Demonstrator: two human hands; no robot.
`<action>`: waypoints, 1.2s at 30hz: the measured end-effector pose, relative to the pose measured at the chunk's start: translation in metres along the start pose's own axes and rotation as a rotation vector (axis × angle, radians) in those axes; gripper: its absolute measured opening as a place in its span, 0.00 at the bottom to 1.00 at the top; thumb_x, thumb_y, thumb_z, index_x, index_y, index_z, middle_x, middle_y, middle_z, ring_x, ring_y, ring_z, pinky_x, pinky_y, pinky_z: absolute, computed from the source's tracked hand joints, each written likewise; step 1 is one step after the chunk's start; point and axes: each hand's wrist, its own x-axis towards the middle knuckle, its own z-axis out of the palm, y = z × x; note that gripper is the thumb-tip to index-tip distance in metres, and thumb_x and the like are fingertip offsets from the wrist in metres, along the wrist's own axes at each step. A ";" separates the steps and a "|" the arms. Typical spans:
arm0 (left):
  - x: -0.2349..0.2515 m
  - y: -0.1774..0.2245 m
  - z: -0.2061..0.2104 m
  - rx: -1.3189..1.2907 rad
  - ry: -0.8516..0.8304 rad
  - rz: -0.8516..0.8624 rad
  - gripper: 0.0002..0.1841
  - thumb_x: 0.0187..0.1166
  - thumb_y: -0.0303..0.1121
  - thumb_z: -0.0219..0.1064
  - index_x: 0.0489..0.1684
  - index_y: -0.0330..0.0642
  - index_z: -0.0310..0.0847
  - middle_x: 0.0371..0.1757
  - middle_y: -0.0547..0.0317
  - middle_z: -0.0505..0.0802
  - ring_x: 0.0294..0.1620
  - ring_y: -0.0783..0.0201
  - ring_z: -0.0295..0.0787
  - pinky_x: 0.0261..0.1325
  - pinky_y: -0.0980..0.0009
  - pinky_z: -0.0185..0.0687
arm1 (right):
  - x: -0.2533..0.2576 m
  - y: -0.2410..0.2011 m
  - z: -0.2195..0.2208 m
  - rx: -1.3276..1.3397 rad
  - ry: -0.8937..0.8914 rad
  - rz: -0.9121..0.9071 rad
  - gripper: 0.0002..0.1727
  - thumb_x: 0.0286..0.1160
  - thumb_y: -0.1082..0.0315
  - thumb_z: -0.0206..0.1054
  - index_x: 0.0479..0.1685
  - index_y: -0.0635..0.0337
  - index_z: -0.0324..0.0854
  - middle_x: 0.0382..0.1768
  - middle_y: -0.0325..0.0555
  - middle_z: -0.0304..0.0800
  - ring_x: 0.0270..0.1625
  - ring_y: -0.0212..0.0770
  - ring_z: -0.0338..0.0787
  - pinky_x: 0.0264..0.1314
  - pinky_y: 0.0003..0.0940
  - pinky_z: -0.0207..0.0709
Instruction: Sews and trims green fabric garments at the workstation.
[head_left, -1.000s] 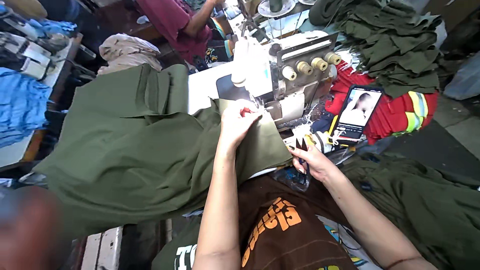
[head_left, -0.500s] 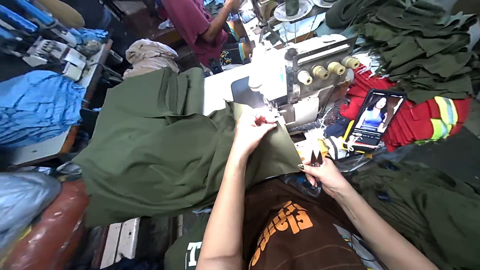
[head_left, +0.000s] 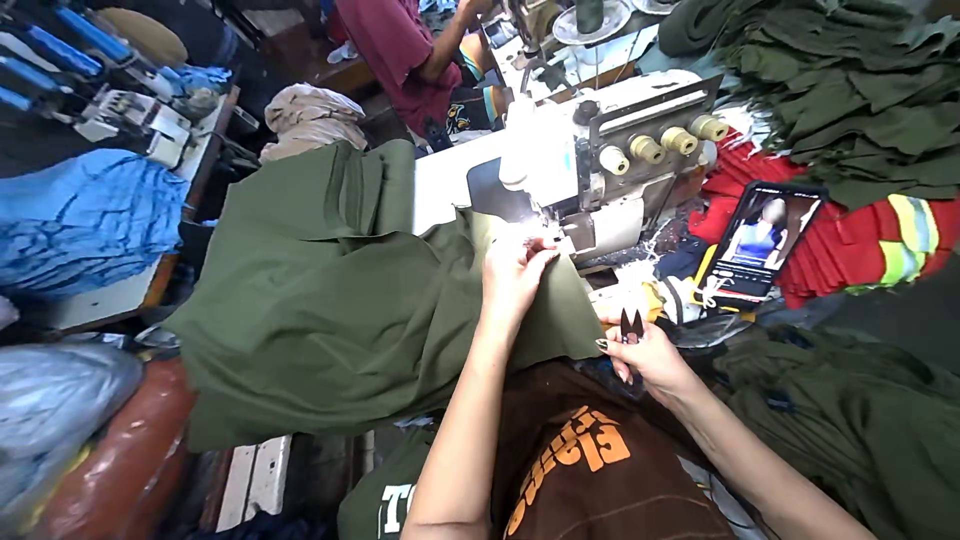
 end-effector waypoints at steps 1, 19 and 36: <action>-0.005 0.000 0.005 0.129 0.043 0.090 0.05 0.75 0.28 0.75 0.43 0.41 0.93 0.45 0.56 0.96 0.49 0.62 0.92 0.59 0.60 0.85 | 0.000 -0.001 0.000 -0.008 -0.004 0.010 0.18 0.67 0.82 0.70 0.57 0.66 0.82 0.24 0.39 0.85 0.13 0.28 0.76 0.15 0.22 0.76; -0.049 0.018 0.041 0.638 0.253 0.103 0.11 0.78 0.22 0.65 0.45 0.42 0.95 0.52 0.49 0.96 0.58 0.48 0.92 0.67 0.50 0.82 | -0.005 -0.009 -0.002 -0.067 -0.214 -0.009 0.11 0.74 0.77 0.69 0.53 0.62 0.81 0.34 0.41 0.95 0.14 0.24 0.78 0.16 0.17 0.72; -0.018 -0.006 0.020 0.405 0.119 0.134 0.11 0.85 0.30 0.63 0.53 0.36 0.89 0.54 0.48 0.95 0.61 0.51 0.91 0.67 0.55 0.84 | 0.006 -0.013 0.019 -0.056 -0.096 -0.106 0.17 0.72 0.79 0.70 0.60 0.63 0.79 0.31 0.39 0.91 0.14 0.25 0.78 0.15 0.18 0.73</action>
